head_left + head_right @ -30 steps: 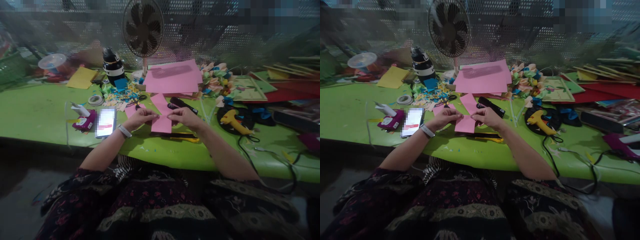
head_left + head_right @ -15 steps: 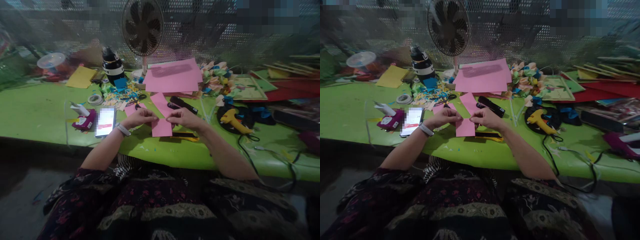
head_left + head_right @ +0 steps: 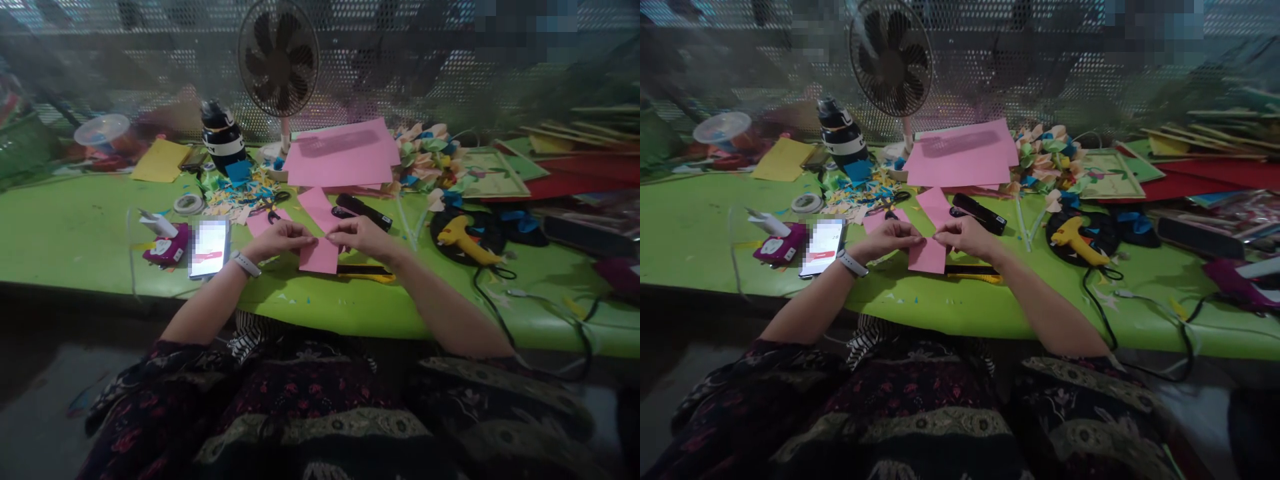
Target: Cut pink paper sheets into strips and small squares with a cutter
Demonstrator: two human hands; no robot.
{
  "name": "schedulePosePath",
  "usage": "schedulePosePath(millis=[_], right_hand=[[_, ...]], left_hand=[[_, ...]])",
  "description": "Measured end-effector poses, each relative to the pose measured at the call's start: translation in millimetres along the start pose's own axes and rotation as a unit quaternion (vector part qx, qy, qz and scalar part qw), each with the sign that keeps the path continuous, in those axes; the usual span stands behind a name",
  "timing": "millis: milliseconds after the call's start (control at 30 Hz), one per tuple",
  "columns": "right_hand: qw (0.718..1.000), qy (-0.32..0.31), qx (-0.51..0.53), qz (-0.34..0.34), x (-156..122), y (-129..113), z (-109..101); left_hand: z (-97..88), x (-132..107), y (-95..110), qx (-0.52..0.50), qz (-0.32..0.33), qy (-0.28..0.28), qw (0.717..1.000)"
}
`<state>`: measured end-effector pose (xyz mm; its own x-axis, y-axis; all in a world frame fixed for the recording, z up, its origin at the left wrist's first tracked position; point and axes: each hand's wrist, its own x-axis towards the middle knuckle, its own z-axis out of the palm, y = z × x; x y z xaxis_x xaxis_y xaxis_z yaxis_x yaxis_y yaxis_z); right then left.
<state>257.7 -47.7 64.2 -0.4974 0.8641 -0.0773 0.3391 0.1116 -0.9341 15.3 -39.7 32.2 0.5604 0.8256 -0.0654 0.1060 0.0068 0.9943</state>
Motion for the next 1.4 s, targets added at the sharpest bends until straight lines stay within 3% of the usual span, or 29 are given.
schedulePosePath(millis=[100, 267, 467, 633, 733, 833, 933, 1100, 1167, 1267, 1333, 1400], right_hand=[[0.999, -0.014, -0.035, -0.019, -0.5, -1.0, 1.0], [1.0, -0.026, -0.001, 0.003, -1.9, -2.2, -4.7], [0.997, -0.067, -0.024, 0.005, -1.2, -3.4, -2.5], [0.994, -0.103, -0.009, 0.019, -4.4, -6.3, -17.7], [0.996, -0.089, -0.012, 0.02, -5.5, -8.4, -19.9], [0.997, -0.079, -0.027, 0.007, -5.1, -8.2, -9.0], [0.996, -0.086, -0.037, -0.004, -2.3, -3.5, 5.3], [0.996, 0.069, 0.056, 0.024, 7.6, 9.1, 19.4], [0.992, 0.091, 0.074, 0.042, 9.6, 11.6, 20.7], [0.997, 0.06, 0.036, 0.037, 5.9, 9.0, 14.1], [0.998, -0.005, -0.067, 0.012, -0.4, 3.3, 5.2], [0.975, -0.085, -0.205, -0.016, -7.5, -4.0, -2.7]], left_hand=[[-1.4, 1.0, -0.5, 0.033, 0.01, -0.018, 0.999], [-8.3, 0.6, 0.1, 0.04, 0.017, -0.002, 0.999], [-10.2, 1.1, 0.6, 0.089, 0.023, -0.037, 0.995], [-17.4, -0.8, 2.5, 0.08, 0.024, -0.023, 0.996], [-16.1, -1.3, 3.9, 0.073, 0.01, -0.046, 0.996], [-11.9, -0.5, 3.3, 0.063, 0.002, -0.065, 0.996], [-10.6, 1.6, -1.2, 0.017, -0.002, -0.025, 1.0], [-16.9, 6.0, -10.4, -0.1, -0.032, 0.092, 0.99], [-19.7, 7.1, -11.5, -0.127, -0.044, 0.115, 0.984], [-22.5, 7.6, -10.3, -0.143, -0.043, 0.15, 0.977], [-23.6, 7.8, -8.7, -0.148, -0.045, 0.166, 0.974], [-24.1, 8.1, -7.6, -0.154, -0.05, 0.176, 0.971]])
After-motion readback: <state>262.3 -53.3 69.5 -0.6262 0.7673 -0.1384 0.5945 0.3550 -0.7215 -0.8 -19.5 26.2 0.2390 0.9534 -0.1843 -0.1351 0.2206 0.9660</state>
